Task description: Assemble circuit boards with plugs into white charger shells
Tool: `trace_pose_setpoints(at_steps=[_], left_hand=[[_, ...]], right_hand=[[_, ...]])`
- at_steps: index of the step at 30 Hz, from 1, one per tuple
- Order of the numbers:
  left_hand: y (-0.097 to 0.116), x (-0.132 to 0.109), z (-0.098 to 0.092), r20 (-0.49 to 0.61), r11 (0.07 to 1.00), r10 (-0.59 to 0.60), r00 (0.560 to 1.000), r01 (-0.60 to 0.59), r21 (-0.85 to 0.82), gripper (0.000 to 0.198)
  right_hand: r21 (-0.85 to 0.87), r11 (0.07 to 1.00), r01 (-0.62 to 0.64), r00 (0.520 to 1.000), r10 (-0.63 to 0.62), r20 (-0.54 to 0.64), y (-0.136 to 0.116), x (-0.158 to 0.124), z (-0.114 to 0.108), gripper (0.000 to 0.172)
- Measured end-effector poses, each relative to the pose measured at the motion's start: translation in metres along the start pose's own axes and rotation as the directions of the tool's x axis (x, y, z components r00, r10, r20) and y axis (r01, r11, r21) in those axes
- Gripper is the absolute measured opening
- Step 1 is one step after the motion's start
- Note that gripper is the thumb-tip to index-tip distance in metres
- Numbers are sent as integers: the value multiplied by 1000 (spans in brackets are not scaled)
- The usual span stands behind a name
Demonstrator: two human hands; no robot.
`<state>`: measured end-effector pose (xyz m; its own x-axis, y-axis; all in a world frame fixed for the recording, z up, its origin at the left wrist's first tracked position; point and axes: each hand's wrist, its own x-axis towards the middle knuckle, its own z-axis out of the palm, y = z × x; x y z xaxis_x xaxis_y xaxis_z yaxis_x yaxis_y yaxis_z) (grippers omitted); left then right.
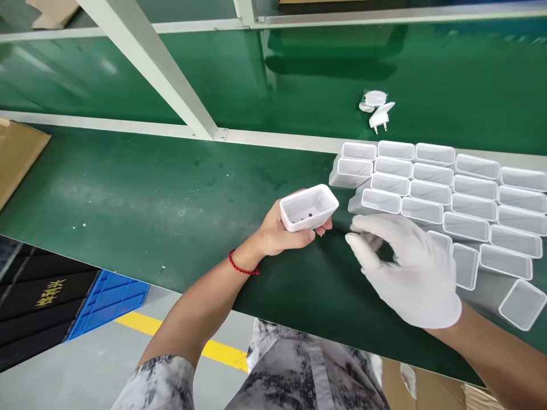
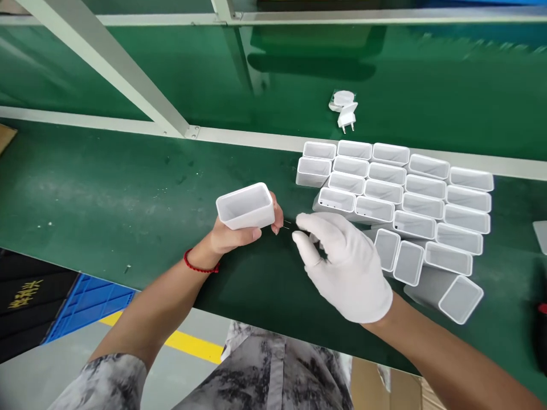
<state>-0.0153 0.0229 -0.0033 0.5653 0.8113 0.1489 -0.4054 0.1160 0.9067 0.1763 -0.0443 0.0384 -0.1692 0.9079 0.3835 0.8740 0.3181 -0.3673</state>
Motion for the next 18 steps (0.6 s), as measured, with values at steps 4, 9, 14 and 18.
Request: trace_pose_setpoints(at_steps=[4,9,14,18], left_hand=[[2,-1,4,21,999,-24,1000,23,26,39],[3,-2,7,24,996,-45,999,43,80,37],[5,-3,7,6,980,-76,997,74,186,37],[5,-2,7,-34,970,-107,994,112,215,39]], right_hand=[[133,990,-36,999,36,1,-10,6,-1,9],[198,978,-61,998,61,10,-11,12,9,11],[180,970,-161,985,147,89,-10,17,10,12],[131,974,-187,977,171,125,-13,20,13,15]])
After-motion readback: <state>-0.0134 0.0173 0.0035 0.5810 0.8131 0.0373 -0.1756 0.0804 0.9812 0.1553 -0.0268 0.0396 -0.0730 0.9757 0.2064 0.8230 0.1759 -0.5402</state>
